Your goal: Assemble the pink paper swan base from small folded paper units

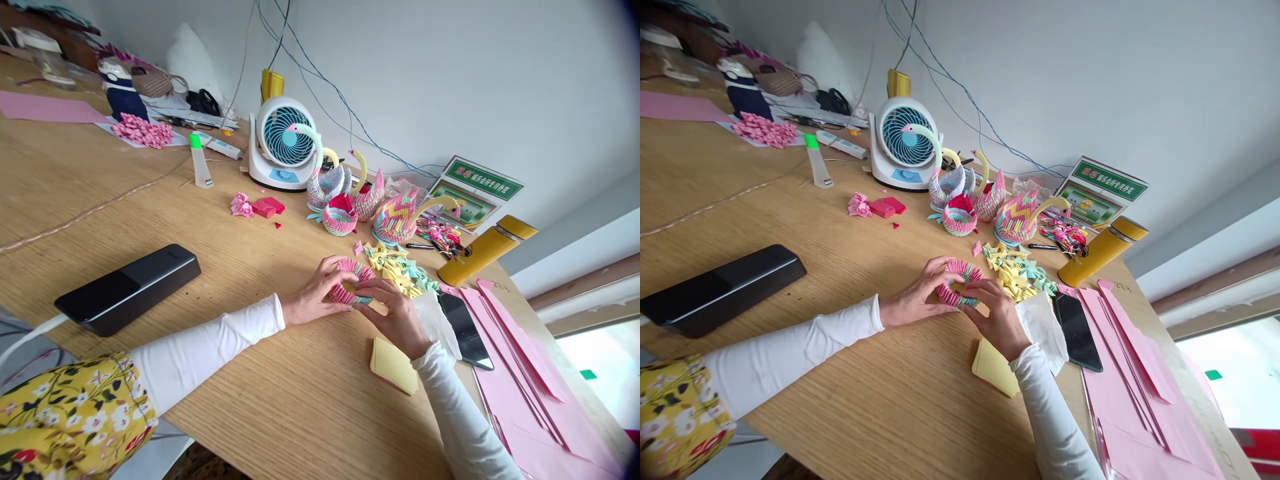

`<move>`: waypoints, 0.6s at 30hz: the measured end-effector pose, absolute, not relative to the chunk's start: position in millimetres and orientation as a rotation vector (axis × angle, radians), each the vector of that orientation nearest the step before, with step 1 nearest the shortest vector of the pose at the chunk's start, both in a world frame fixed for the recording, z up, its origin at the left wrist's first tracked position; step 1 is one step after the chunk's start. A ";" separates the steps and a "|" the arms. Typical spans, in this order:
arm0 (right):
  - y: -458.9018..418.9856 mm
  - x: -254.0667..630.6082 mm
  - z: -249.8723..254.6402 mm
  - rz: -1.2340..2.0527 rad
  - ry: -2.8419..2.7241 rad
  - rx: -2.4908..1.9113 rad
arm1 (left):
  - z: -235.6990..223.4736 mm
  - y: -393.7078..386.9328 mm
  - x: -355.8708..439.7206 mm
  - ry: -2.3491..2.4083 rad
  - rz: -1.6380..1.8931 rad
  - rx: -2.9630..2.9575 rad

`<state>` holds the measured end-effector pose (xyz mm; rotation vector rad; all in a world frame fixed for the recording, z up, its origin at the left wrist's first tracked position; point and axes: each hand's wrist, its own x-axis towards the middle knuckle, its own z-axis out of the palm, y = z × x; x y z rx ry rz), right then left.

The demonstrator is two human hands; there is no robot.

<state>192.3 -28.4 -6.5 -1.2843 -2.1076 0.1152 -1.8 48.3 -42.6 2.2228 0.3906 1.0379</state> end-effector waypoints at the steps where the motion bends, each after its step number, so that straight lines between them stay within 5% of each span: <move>1: -28.7 192.2 -6.4 0.119 -2.103 -1.284 | -41.1 50.1 -2.7 0.380 1.010 2.254; 18: -27.8 192.5 -8.1 0.180 -2.092 -1.274 | -32.6 65.2 -3.7 0.296 0.900 2.244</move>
